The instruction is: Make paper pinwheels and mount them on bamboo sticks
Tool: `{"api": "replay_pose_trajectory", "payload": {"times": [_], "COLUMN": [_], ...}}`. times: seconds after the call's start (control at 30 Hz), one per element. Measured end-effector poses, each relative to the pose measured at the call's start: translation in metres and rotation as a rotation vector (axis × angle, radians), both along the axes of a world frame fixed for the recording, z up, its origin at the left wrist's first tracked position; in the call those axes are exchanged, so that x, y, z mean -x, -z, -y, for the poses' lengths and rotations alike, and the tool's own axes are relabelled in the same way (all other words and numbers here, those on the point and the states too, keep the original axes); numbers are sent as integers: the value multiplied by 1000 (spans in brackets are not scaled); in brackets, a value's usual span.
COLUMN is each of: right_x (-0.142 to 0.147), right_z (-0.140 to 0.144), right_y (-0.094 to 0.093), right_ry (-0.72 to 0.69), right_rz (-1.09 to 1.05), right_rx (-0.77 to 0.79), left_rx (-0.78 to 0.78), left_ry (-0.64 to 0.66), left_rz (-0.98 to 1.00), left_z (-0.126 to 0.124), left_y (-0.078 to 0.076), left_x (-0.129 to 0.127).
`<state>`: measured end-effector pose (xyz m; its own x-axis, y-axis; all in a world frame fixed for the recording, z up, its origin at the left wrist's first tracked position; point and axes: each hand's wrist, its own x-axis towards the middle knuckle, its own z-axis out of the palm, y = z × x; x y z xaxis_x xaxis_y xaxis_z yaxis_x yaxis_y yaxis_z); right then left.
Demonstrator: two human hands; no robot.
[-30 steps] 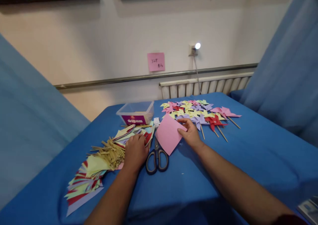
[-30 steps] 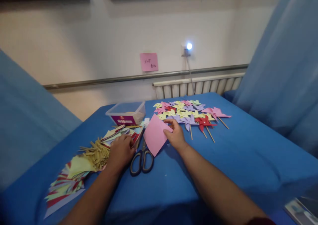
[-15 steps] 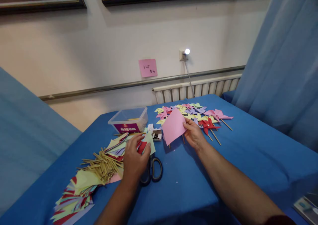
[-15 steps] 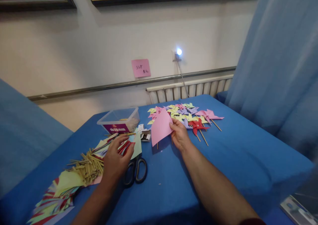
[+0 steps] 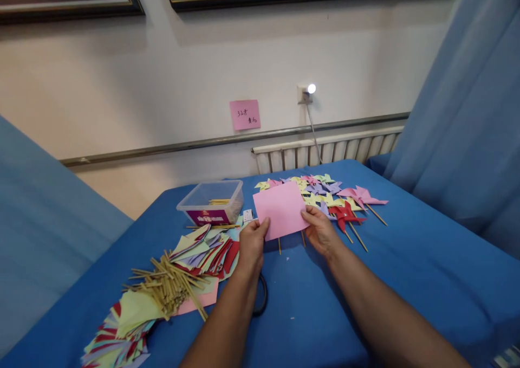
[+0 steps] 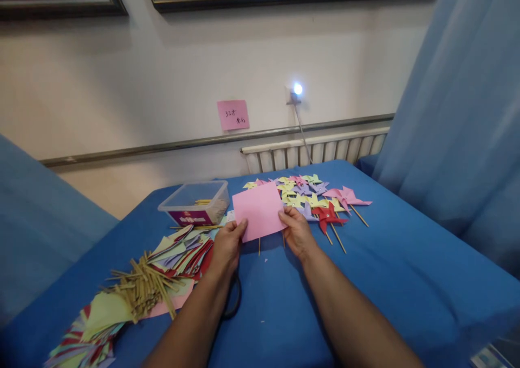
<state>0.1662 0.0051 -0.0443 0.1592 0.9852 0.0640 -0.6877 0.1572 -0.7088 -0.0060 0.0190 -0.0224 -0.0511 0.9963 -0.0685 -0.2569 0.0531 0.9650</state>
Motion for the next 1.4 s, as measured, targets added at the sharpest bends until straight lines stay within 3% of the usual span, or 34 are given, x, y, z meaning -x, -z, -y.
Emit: {"api": "replay_pose_trajectory", "payload": {"times": [0.17,0.33,0.67,0.83,0.97,1.17,1.4], "right_x": [5,3,13,12,9,16,18], "right_z": [-2,-1,0,0,-1,1,3], "right_y": [2,6,5,3,5,11,15], "right_ry": [-91,-107,63,178,265,168,56], "right_rz": [87,190,371,265,190,197,223], "right_rx": [43,61,96,115,124,115,79], "left_rx": [-118,-203,-189,-211,-354,-578,-568], "left_ry": [-44,18,-134,-122,-38,20,-32], "left_rz": [-321,-451,-199,-76,-259,-686,-780], "left_z": [-12,-10,-10,-6,6,15,8], "left_y": [7,1,2,-1,-4,-3,0], "left_x": [22,21,21,15,9,9,14]}}
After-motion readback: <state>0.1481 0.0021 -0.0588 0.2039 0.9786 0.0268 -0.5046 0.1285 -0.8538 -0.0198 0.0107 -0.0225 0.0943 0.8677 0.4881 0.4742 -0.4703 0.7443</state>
